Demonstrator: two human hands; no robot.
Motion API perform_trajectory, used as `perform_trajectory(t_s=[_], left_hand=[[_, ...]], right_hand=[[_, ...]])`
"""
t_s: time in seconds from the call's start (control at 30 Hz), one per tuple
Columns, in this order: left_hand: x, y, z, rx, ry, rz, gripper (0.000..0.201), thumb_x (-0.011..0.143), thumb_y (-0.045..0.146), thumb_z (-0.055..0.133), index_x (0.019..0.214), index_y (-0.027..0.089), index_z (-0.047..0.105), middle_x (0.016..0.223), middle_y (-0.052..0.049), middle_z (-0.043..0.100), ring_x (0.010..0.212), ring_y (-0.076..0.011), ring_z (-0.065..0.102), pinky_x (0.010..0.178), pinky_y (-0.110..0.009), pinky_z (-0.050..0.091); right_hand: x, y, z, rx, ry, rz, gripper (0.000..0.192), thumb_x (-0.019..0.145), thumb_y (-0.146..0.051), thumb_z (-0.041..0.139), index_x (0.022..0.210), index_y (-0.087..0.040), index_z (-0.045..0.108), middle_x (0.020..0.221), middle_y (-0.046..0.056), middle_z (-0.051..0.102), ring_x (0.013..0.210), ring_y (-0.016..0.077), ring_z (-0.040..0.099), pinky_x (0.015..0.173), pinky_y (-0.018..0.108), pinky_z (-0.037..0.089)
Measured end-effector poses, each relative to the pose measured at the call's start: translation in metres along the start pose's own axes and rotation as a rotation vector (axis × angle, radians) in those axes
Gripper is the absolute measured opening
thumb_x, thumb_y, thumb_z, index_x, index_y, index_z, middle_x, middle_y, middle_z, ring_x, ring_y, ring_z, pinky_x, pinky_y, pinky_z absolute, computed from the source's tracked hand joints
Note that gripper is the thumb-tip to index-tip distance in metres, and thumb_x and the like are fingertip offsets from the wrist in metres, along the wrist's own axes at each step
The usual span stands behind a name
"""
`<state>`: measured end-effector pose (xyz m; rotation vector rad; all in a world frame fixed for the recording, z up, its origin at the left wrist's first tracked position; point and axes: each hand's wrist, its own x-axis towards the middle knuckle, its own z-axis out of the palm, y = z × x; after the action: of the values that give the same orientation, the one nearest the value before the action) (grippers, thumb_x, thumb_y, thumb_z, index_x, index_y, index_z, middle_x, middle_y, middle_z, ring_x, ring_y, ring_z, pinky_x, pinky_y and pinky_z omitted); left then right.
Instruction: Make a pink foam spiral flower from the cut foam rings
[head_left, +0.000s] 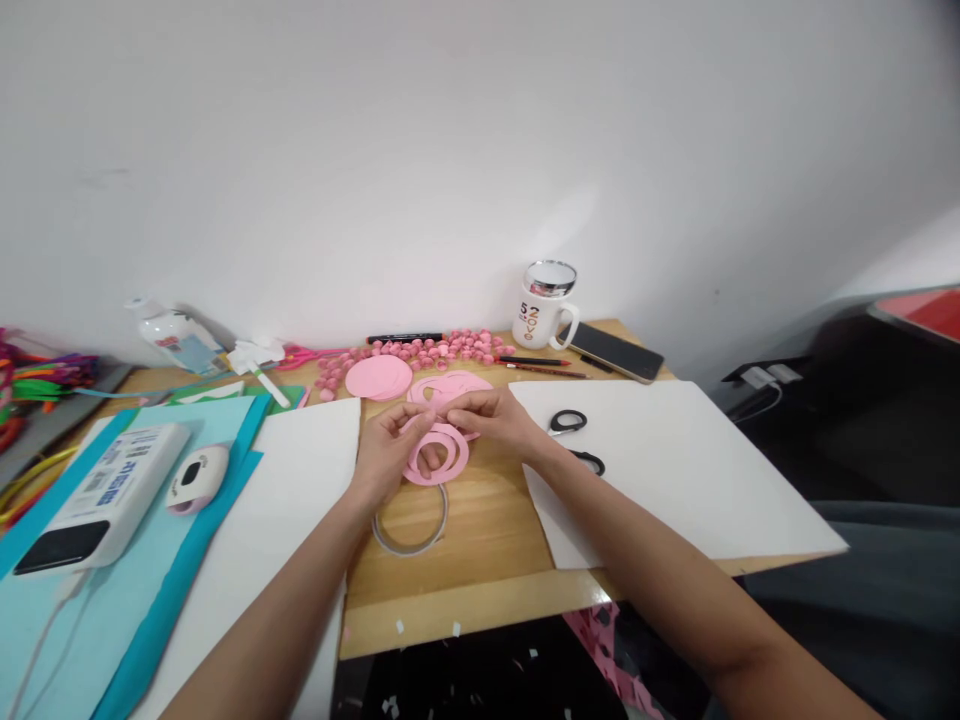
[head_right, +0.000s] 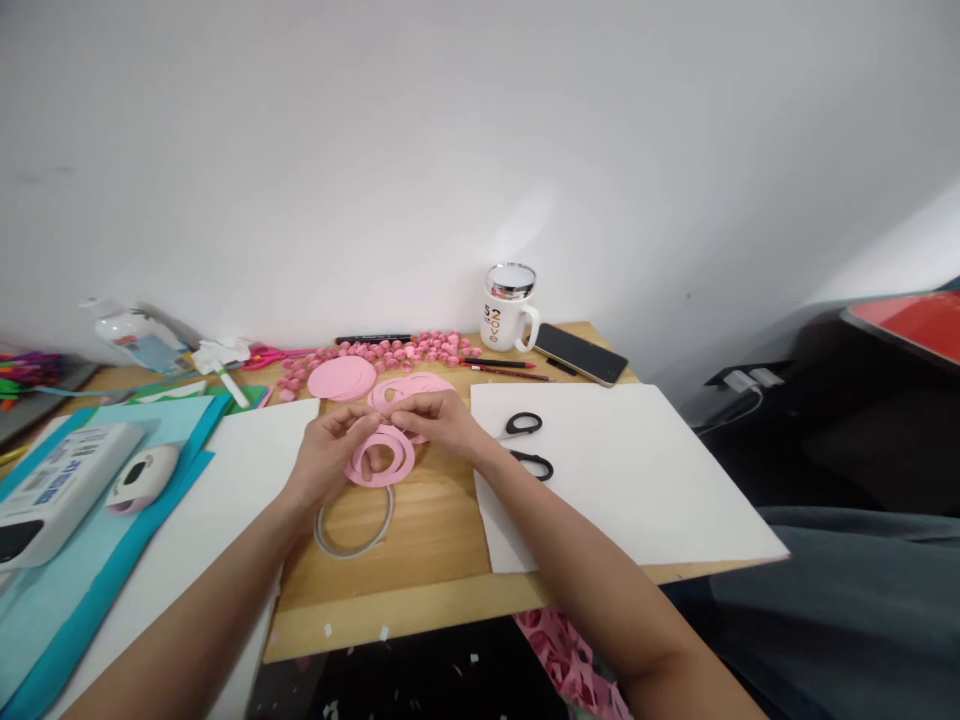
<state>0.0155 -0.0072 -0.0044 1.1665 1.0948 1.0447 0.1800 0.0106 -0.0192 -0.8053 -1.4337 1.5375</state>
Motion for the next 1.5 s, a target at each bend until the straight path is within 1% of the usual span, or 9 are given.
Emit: perform_trajectory(t_s=[0.1,0.33,0.47,0.67,0.77,0.87,0.97,1.2,1.5], left_hand=[[0.0007,-0.0011,-0.0007,0.011,0.007,-0.004,0.023,0.066,0.036,0.065,0.072,0.015,0.058,0.044,0.003,0.060,0.032,-0.0115,0.053,0.031,-0.019,0.040],[-0.0016,-0.0007,0.0014,0.080,-0.004,-0.006,0.022,0.066,0.037,0.065,0.072,0.017,0.058,0.048,0.002,0.062,0.037,-0.0145,0.058,0.030,-0.019,0.041],[-0.0013,-0.0018,0.0004,0.042,-0.025,-0.035,0.024,0.064,0.036,0.067,0.074,0.016,0.058,0.053,0.002,0.063,0.038,-0.0141,0.058,0.030,-0.019,0.041],[-0.0002,-0.0028,0.0019,0.023,-0.002,-0.045,0.026,0.063,0.037,0.067,0.075,0.016,0.059,0.055,0.001,0.065,0.039,-0.0153,0.060,0.030,-0.020,0.042],[-0.0002,-0.0018,0.0036,0.020,-0.002,-0.027,0.023,0.064,0.036,0.066,0.074,0.016,0.059,0.052,0.002,0.064,0.036,-0.0136,0.057,0.028,-0.019,0.040],[0.0000,-0.0007,0.0040,0.034,-0.013,0.015,0.019,0.066,0.033,0.065,0.072,0.016,0.058,0.045,0.003,0.061,0.028,-0.0099,0.050,0.027,-0.018,0.037],[0.0004,-0.0002,0.0040,0.041,-0.015,0.040,0.017,0.067,0.031,0.064,0.072,0.015,0.058,0.044,0.003,0.060,0.027,-0.0101,0.049,0.027,-0.017,0.037],[0.0000,0.0005,0.0059,0.059,0.015,0.021,0.018,0.065,0.031,0.066,0.070,0.016,0.057,0.044,0.002,0.061,0.030,-0.0109,0.052,0.029,-0.018,0.041],[-0.0021,0.0046,0.0088,0.045,-0.001,-0.016,0.018,0.065,0.029,0.066,0.070,0.015,0.056,0.045,0.002,0.062,0.032,-0.0125,0.054,0.030,-0.019,0.043]], right_hand=[[0.0002,0.0009,-0.0010,0.036,-0.008,-0.007,0.030,0.063,-0.035,0.069,0.085,-0.015,0.066,0.076,0.003,0.067,0.064,0.0122,0.060,0.058,0.024,0.048],[0.0024,0.0073,0.0011,0.060,0.056,0.010,0.027,0.055,-0.029,0.075,0.074,-0.014,0.064,0.065,0.000,0.065,0.055,0.0091,0.058,0.053,0.020,0.045],[0.0027,0.0091,0.0009,0.060,0.077,0.031,0.026,0.058,-0.032,0.073,0.073,-0.013,0.063,0.062,-0.001,0.063,0.052,0.0074,0.055,0.050,0.019,0.043],[0.0017,0.0048,0.0002,0.043,0.099,0.093,0.029,0.057,-0.035,0.073,0.073,-0.012,0.065,0.062,0.000,0.064,0.052,0.0082,0.056,0.051,0.020,0.046],[0.0008,0.0011,-0.0009,0.046,0.086,0.084,0.029,0.057,-0.035,0.073,0.074,-0.013,0.065,0.063,0.000,0.065,0.054,0.0091,0.058,0.052,0.021,0.047],[-0.0003,0.0001,-0.0037,0.069,0.026,0.062,0.030,0.058,-0.033,0.072,0.081,-0.014,0.066,0.070,0.001,0.067,0.059,0.0107,0.061,0.057,0.023,0.050],[-0.0012,0.0015,-0.0063,0.076,-0.001,0.050,0.030,0.060,-0.032,0.071,0.084,-0.015,0.067,0.073,0.001,0.068,0.062,0.0112,0.062,0.060,0.024,0.051],[-0.0011,0.0017,-0.0045,0.074,0.020,0.052,0.028,0.059,-0.031,0.072,0.081,-0.014,0.066,0.071,0.000,0.067,0.061,0.0109,0.061,0.058,0.022,0.050],[-0.0026,-0.0004,-0.0027,0.057,0.054,0.050,0.022,0.061,-0.029,0.070,0.076,-0.013,0.066,0.069,0.000,0.067,0.059,0.0091,0.060,0.057,0.020,0.048]])
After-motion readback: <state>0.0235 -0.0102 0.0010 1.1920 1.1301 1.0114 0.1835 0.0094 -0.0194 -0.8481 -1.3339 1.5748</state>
